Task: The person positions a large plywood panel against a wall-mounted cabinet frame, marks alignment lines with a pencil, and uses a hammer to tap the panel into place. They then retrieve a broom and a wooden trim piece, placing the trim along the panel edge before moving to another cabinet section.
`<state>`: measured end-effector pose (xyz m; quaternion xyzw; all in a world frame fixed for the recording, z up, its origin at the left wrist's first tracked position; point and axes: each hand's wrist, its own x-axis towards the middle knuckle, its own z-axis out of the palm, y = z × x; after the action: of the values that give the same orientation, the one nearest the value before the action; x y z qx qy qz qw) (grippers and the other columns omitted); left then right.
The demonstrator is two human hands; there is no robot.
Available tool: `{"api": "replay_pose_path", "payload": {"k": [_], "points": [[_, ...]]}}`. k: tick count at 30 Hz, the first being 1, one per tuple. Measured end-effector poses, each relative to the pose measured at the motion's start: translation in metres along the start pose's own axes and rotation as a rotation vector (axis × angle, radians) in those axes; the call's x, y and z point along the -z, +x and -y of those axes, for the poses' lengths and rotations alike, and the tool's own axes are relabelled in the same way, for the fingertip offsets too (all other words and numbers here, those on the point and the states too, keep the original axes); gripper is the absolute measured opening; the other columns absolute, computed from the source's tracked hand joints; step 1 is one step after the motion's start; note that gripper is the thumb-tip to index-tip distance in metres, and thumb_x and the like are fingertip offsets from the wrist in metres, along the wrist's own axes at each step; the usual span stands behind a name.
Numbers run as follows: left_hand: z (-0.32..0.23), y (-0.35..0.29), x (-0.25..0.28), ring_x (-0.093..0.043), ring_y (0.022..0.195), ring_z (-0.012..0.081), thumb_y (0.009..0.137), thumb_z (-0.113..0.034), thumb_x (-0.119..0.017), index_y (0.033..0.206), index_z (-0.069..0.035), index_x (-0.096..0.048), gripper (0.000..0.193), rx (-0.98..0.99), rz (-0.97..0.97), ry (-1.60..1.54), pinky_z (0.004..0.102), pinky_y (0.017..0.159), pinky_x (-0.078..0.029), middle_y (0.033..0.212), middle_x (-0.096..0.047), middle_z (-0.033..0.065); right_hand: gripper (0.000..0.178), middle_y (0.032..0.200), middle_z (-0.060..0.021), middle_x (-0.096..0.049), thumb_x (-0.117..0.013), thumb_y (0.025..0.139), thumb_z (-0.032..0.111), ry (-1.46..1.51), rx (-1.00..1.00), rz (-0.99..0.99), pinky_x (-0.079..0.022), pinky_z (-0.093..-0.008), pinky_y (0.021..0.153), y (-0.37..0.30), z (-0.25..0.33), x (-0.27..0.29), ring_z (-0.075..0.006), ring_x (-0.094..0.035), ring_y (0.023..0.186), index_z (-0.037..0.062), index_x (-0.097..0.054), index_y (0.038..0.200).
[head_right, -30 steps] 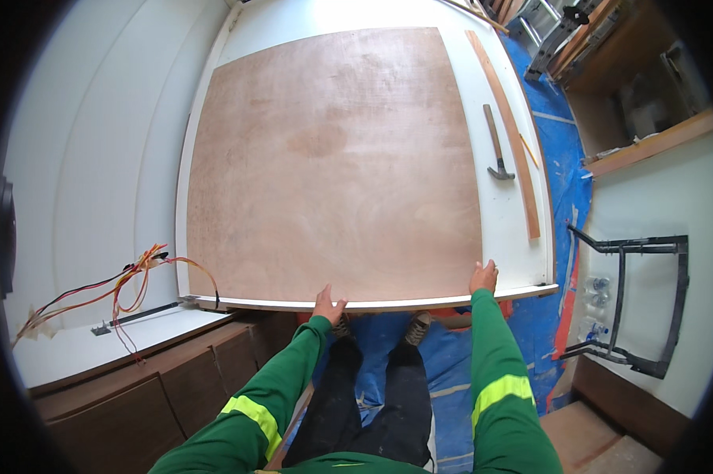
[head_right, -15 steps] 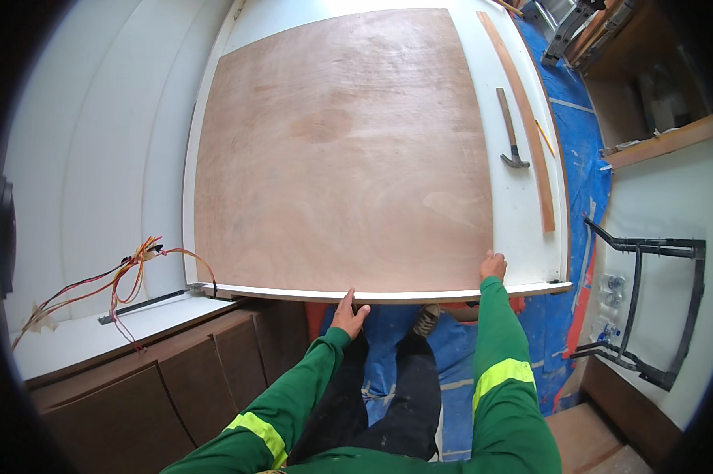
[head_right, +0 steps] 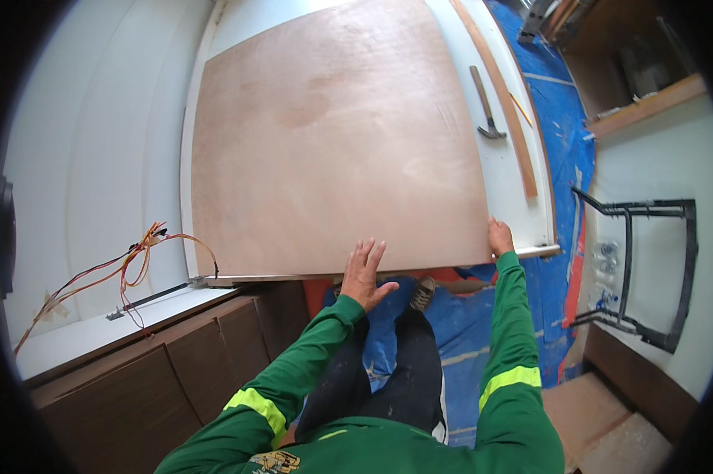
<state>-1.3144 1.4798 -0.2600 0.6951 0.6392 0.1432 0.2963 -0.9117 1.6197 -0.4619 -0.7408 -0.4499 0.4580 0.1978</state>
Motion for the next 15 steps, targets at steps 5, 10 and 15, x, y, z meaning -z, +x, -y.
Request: {"api": "replay_pose_path", "payload": {"k": [5, 10, 15], "points": [[-0.079, -0.002, 0.042, -0.015, 0.153, 0.0463, 0.071, -0.037, -0.089, 0.163, -0.025, -0.018, 0.117, -0.266, 0.1, 0.135, 0.0599, 0.122, -0.02, 0.167, -0.015, 0.0146, 0.043, 0.083, -0.0018, -0.068, -0.051, 0.106, 0.039, 0.154, 0.015, 0.02, -0.047, -0.028, 0.068, -0.099, 0.124, 0.085, -0.0095, -0.059, 0.074, 0.0025, -0.072, 0.096], [-0.131, -0.01, 0.106, -0.029, 0.148, 0.0453, 0.069, -0.018, -0.086, 0.159, -0.022, -0.031, 0.107, -0.314, -0.153, 0.224, 0.057, 0.119, -0.032, 0.162, -0.029, 0.016, 0.033, 0.085, 0.0042, -0.061, -0.059, 0.102, 0.04, 0.669, 0.042, 0.065, -0.042, -0.0209, 0.061, -0.294, 0.351, 0.113, -0.0047, -0.053, 0.069, 0.0079, -0.067, 0.098], [-0.179, -0.057, 0.226, -0.047, 0.136, 0.0433, 0.073, 0.005, -0.067, 0.156, -0.011, -0.035, 0.09, -0.301, -0.284, 0.279, 0.0464, 0.101, -0.056, 0.152, -0.041, 0.0179, 0.035, 0.089, -0.0027, -0.068, -0.052, 0.105, 0.028, 0.99, 0.452, 0.322, -0.054, -0.0329, 0.065, -0.367, 0.433, 0.109, -0.0123, -0.066, 0.077, -0.0027, -0.067, 0.102]]}}
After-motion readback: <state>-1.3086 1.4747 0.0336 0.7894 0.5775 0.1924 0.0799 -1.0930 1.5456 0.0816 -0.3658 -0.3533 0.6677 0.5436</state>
